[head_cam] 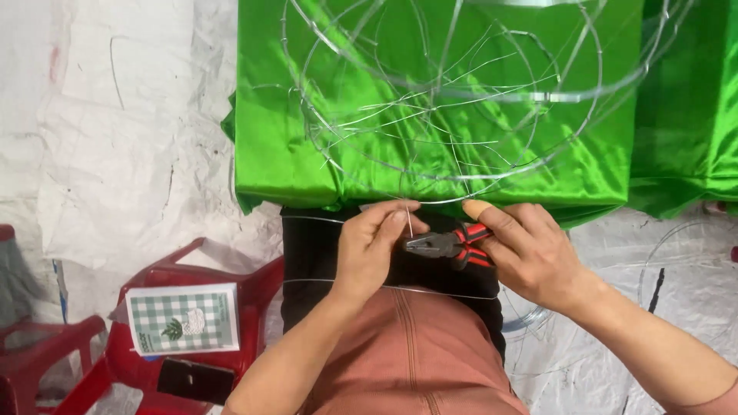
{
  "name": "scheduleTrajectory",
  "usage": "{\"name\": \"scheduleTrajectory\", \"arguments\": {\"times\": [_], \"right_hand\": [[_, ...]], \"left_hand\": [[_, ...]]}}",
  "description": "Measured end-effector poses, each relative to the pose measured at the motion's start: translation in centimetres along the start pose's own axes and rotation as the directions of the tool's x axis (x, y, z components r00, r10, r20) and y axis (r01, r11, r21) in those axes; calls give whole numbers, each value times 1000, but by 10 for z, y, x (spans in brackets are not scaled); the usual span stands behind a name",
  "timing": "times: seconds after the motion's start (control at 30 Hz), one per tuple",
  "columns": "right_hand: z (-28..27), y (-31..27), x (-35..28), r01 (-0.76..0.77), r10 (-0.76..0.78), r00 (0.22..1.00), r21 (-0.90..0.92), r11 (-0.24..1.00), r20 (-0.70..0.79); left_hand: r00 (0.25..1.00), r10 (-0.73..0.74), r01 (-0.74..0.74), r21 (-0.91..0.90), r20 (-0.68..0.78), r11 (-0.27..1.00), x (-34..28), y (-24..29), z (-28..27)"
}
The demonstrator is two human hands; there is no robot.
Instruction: A person uses wire cutters to cut and twist thin metal wire to assemble a spherical wire frame structure.
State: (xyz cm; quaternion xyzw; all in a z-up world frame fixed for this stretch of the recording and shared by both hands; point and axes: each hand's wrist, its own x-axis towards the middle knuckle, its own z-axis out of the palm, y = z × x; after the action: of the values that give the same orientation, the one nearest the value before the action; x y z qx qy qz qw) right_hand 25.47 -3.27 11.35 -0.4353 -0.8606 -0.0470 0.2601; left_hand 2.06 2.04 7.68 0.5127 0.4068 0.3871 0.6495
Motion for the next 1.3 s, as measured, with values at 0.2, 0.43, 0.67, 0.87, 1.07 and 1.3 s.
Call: {"name": "scheduleTrajectory", "arguments": {"times": [0.2, 0.43, 0.67, 0.87, 1.07, 1.3], "right_hand": [[-56, 27, 52, -183, 189, 980, 103, 978, -56], [-78, 58, 82, -202, 212, 963, 72, 977, -168], [-98, 92, 73, -92, -53, 967, -533, 841, -250], [-97, 69, 60, -197, 105, 976, -556, 807, -194], [-40, 15, -14, -450, 437, 891, 105, 887, 123], [14, -9, -85, -726, 487, 688, 529, 440, 538]], "left_hand": [[560, 800, -741, 563, 218, 365, 60, 79, 16], [526, 796, -831, 379, 300, 407, 134, 118, 37], [489, 784, -865, 332, 383, 377, 139, 118, 51], [517, 765, -849, 347, 384, 399, 127, 104, 51], [491, 744, -865, 351, 454, 358, 101, 67, 28], [483, 640, -853, 485, 598, 190, 81, -3, -1]]}}
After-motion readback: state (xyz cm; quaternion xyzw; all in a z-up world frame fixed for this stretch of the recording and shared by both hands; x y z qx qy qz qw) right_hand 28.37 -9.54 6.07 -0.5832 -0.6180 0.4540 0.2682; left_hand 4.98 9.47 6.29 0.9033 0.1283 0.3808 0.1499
